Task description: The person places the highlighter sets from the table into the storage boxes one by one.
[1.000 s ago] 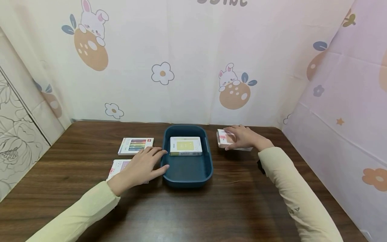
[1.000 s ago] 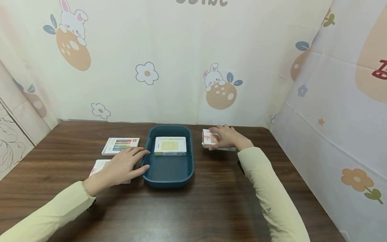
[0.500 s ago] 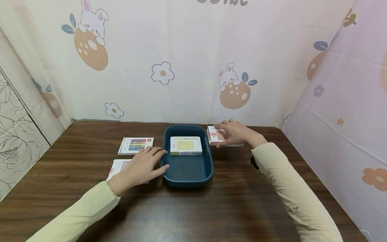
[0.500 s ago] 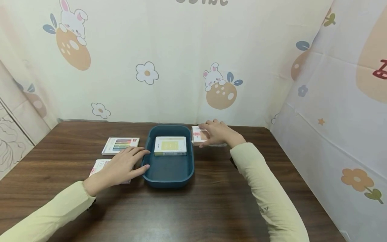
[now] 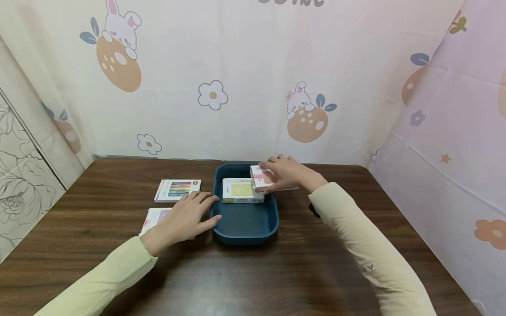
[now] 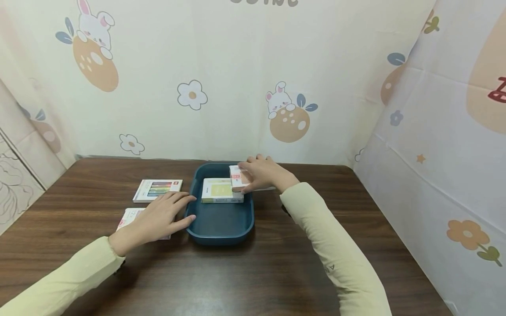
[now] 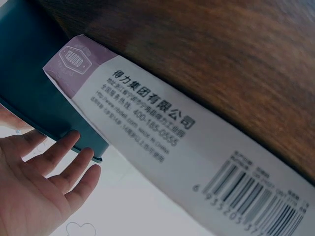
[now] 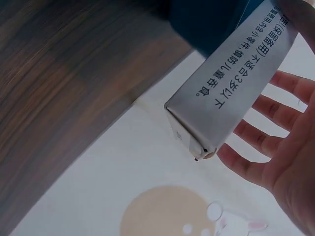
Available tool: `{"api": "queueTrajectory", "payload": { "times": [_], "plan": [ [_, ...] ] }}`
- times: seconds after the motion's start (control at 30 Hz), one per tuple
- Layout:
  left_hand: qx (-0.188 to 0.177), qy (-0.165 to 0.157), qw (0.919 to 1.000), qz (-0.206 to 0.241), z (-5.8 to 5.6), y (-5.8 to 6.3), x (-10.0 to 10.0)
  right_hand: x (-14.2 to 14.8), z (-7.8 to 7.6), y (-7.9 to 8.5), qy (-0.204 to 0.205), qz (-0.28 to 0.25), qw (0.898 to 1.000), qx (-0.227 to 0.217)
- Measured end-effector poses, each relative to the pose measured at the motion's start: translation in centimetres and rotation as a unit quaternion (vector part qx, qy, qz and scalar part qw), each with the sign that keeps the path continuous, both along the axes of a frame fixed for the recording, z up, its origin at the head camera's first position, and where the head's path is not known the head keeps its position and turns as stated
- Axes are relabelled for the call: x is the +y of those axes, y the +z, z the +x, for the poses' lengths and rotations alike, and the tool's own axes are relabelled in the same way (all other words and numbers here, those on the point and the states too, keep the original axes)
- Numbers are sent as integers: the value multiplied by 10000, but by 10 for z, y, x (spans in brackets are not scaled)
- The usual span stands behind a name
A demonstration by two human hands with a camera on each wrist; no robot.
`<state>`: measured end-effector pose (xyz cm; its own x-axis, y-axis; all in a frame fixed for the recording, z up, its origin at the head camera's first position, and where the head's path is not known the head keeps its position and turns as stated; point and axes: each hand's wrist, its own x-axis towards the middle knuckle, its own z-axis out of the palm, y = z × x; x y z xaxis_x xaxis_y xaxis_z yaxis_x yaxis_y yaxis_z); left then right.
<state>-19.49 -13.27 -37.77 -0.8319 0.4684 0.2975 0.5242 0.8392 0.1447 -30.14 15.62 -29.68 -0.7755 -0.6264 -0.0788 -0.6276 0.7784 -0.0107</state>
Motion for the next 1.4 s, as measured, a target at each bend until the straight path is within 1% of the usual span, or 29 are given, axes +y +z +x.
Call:
{"api": "queueTrajectory", "payload": {
  "times": [0.27,0.43,0.63,0.87,1.17,1.4],
  "plan": [
    [-52,15,10000,17,0,1,1,-24,-1,-4,177,211,9996,69],
    [-63,7,10000,11,0,1,1,-36,1,-6,215,413,9987,201],
    [-131,30,9999,23,0,1,1,-51,1,-5,245,660,9968,366],
    [-168,55,9998,32,0,2,1,-66,-1,-6,226,781,9960,367],
    [-164,52,9998,26,0,2,1,-77,-4,-16,136,859,9955,388],
    [-171,34,9998,30,1,2,1,-77,-9,-29,142,814,9963,241]
  ]
}}
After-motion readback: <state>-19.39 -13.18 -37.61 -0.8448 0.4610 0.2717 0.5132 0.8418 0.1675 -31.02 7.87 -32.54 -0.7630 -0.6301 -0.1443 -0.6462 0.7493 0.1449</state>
